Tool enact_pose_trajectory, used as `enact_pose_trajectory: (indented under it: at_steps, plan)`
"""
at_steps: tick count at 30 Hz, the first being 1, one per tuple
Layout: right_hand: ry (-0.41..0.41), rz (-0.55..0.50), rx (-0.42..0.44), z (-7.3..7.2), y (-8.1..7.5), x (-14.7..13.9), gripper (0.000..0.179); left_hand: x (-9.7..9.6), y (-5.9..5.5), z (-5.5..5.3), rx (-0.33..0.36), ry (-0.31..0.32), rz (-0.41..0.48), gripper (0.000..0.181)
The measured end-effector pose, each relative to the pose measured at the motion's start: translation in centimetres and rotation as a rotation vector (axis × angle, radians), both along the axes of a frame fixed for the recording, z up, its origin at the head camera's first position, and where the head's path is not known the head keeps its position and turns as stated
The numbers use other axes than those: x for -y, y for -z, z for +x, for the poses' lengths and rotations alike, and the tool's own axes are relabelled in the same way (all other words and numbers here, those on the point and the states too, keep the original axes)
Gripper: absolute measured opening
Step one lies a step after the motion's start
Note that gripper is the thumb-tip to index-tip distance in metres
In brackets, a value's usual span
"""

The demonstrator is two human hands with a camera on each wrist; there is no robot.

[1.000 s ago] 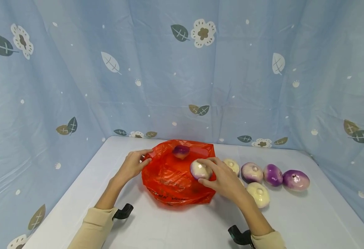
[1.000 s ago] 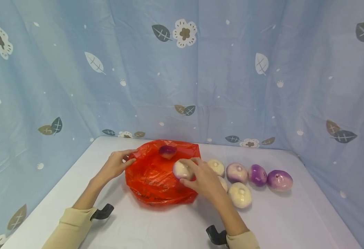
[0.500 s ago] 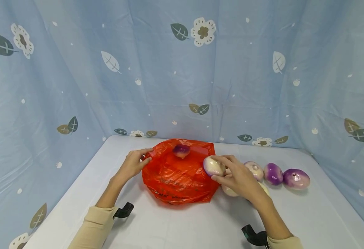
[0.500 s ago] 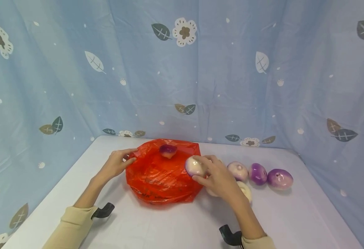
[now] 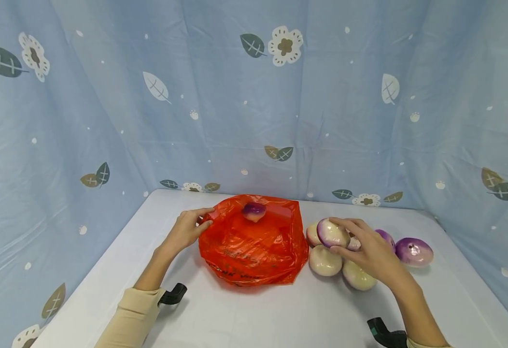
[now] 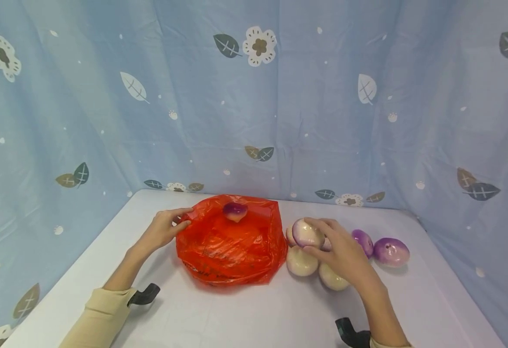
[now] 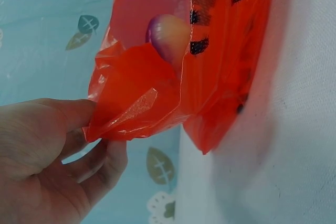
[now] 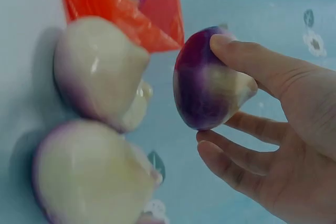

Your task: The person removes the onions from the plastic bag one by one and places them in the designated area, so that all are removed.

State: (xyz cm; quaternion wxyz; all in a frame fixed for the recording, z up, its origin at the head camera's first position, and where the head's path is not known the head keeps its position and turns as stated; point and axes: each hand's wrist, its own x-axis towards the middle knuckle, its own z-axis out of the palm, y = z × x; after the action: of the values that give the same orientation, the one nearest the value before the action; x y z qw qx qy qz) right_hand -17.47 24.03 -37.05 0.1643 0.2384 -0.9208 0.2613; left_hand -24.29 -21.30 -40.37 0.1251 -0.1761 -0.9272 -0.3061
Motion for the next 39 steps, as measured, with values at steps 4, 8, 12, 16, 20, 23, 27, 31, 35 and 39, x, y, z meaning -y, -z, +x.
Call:
enact_pose_trajectory:
  at_steps: [4, 8, 12, 16, 20, 23, 27, 31, 35, 39]
  plan:
    - [0.012, 0.024, -0.04, 0.3, 0.0, -1.4, 0.06, -0.1, 0.0, 0.0, -0.003, -0.002, -0.008, 0.038]
    - [0.043, 0.054, -0.024, 0.7, 0.0, -2.5, 0.06, -0.2, 0.1, 0.0, -0.007, -0.003, -0.008, 0.038]
    - [0.073, 0.069, 0.039, 1.1, -0.1, -3.5, 0.06, -0.2, 0.1, 0.0, -0.011, -0.004, -0.01, 0.037]
    - [0.076, 0.05, 0.076, 1.4, -0.3, -4.4, 0.06, -0.1, 0.1, 0.0, -0.012, -0.006, -0.011, 0.037]
    - [0.078, 0.049, 0.071, 1.4, -0.5, -5.6, 0.059, 0.0, 0.0, 0.0, -0.005, -0.006, -0.008, 0.038]
    - [0.085, 0.08, 0.054, 1.3, -0.5, -6.7, 0.057, -0.1, -0.1, 0.0, -0.006, -0.003, -0.005, 0.038]
    - [0.12, 0.118, 0.099, 1.4, -0.5, -7.9, 0.056, -0.2, -0.2, 0.0, -0.009, 0.001, -0.001, 0.037]
    - [0.134, 0.15, 0.2, 1.4, -0.5, -8.7, 0.057, -0.2, -0.2, 0.0, -0.009, 0.004, 0.001, 0.037]
    - [0.109, 0.181, 0.242, 1.2, -0.2, -9.2, 0.058, -0.2, 0.0, 0.0, -0.004, 0.005, 0.003, 0.037]
    - [0.102, 0.183, 0.295, 1.2, 0.0, -9.5, 0.06, -0.2, -0.1, 0.0, 0.002, 0.005, 0.003, 0.037]
